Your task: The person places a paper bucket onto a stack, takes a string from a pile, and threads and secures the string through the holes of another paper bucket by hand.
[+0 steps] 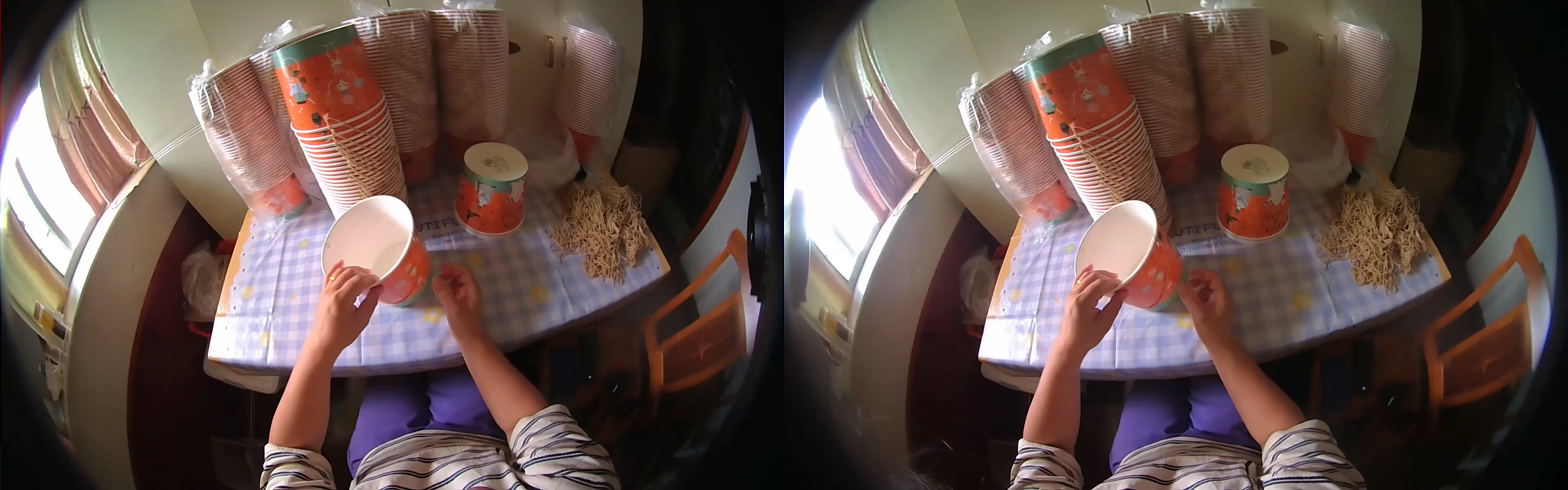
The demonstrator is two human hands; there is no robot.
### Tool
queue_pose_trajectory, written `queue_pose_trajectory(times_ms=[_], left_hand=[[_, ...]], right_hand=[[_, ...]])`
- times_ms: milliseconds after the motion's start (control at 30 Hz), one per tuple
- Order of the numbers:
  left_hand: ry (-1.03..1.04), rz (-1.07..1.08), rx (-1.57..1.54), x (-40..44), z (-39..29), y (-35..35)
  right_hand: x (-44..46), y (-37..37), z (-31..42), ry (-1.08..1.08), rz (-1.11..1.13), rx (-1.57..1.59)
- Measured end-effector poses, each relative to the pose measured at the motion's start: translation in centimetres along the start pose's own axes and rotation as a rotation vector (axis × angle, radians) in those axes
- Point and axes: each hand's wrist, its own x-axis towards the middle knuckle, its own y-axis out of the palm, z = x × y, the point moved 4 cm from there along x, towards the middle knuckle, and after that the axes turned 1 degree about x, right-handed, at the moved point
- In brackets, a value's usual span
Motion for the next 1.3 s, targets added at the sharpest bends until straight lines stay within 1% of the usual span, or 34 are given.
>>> queue_pose_trajectory(times_ms=[67,167,267,367,467,567,667,733,800,867,933,1000,1067,1100,1200,1233,1300], left_hand=[[-0.089,-0.044,-0.142,-0.1,0.2,0.4],[-0.006,-0.098,-0.059,-0.1,-0.6,0.8],[0.038,-0.14,-0.035,-0.2,-1.5,1.0],[0.063,-0.165,-0.074,0.0,-2.1,0.7],[0.107,-0.209,-0.079,0.2,-2.7,0.3],[0.189,-0.225,-0.208,-0.3,-3.0,-0.2],[0.236,-0.208,-0.376,-0.9,-3.6,0.3],[0.297,-0.248,-0.395,-0.9,-4.3,0.3],[0.292,-0.252,-0.372,-0.7,-3.9,0.3],[0.251,-0.272,-0.338,-0.2,-3.5,-0.2],[0.09,-0.365,-0.348,0.1,-0.4,0.5],[-0.104,-0.491,-0.367,0.4,4.0,2.4],[-0.234,-0.584,-0.256,0.6,7.2,3.6],[-0.249,-0.604,-0.211,0.4,8.7,4.5],[-0.382,-0.456,-0.186,-1.1,12.3,8.1],[-0.382,-0.525,-0.255,-1.0,12.3,8.2],[-0.364,-0.473,-0.232,-1.2,11.5,7.9]], right_hand=[[-0.1,0.2,0.6,0.013,0.001,-0.067],[-0.1,0.2,-0.1,0.013,0.018,-0.149],[-0.2,0.2,-0.3,0.019,0.015,-0.364],[0.3,0.3,-1.6,-0.07,0.024,-0.181],[0.5,0.8,0.6,0.155,0.146,-0.049],[0.7,-1.5,1.4,0.188,0.13,-0.065],[1.3,-3.3,5.1,0.16,0.227,-0.104],[2.7,-4.3,9.0,0.087,0.248,-0.148],[4.5,-4.6,14.2,-0.231,0.298,-0.476],[5.9,-3.7,20.6,-0.525,0.254,-0.958],[7.0,-1.0,27.0,-0.684,0.224,-1.194],[10.3,-0.7,31.0,-0.876,0.195,-1.43],[11.7,3.9,35.3,-1.2,0.22,-1.45],[13.3,5.5,36.8,-1.233,0.229,-1.437],[16.5,10.6,40.1,-1.289,0.224,-1.418],[17.5,12.2,40.6,-1.315,0.237,-1.406],[19.4,15.2,40.9,-1.352,0.244,-1.416]])
